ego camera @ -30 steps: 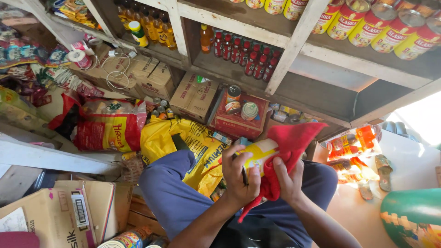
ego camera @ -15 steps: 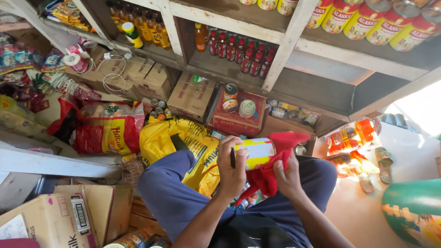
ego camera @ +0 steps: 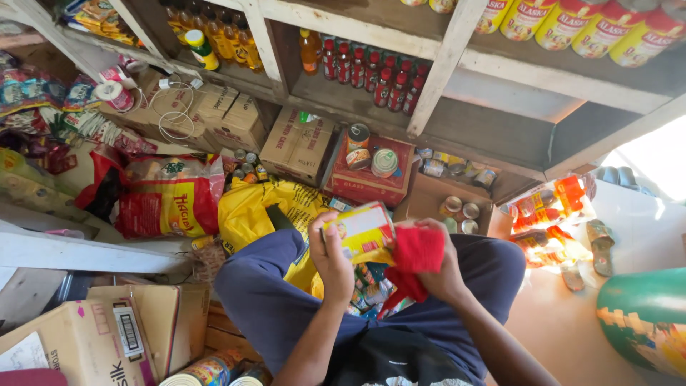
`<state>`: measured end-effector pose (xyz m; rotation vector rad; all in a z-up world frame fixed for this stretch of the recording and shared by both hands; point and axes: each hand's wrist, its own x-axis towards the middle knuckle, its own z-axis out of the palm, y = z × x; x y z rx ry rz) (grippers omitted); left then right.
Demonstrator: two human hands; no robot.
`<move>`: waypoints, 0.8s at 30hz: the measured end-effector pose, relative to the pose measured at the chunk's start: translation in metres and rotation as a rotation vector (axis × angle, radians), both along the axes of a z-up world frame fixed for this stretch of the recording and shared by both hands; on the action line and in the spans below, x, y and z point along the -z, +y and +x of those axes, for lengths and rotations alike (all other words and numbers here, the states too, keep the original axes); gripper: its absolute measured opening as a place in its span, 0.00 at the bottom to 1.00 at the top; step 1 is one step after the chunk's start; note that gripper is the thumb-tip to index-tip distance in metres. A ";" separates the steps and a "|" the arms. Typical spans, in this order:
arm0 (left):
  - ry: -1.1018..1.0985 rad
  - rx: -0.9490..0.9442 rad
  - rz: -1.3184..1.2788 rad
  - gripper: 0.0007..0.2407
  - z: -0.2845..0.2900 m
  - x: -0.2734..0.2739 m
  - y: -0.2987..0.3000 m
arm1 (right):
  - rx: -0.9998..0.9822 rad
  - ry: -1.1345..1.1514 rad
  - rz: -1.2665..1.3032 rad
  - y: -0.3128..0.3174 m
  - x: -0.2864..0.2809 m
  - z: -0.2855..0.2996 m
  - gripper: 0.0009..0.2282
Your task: Wiping down canned goods with a cloth and organizing them on a shelf in a grocery store.
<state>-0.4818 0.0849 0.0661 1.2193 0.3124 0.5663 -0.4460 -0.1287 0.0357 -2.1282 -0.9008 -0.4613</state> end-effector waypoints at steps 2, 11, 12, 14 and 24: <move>-0.021 -0.002 -0.151 0.11 -0.001 -0.003 0.002 | 0.177 0.455 0.255 -0.028 0.047 0.009 0.17; -0.171 0.073 -0.706 0.15 0.019 -0.012 -0.041 | 0.081 0.980 0.806 0.012 0.027 0.010 0.34; -0.170 0.129 -0.651 0.16 0.017 -0.015 -0.052 | 0.046 0.983 0.854 0.026 0.025 0.007 0.36; -0.215 0.138 -0.171 0.18 0.001 -0.018 -0.055 | -0.028 0.995 0.945 0.031 0.008 0.006 0.41; -0.327 0.232 1.253 0.44 -0.016 -0.097 0.015 | -0.609 1.683 1.408 0.002 -0.015 0.014 0.34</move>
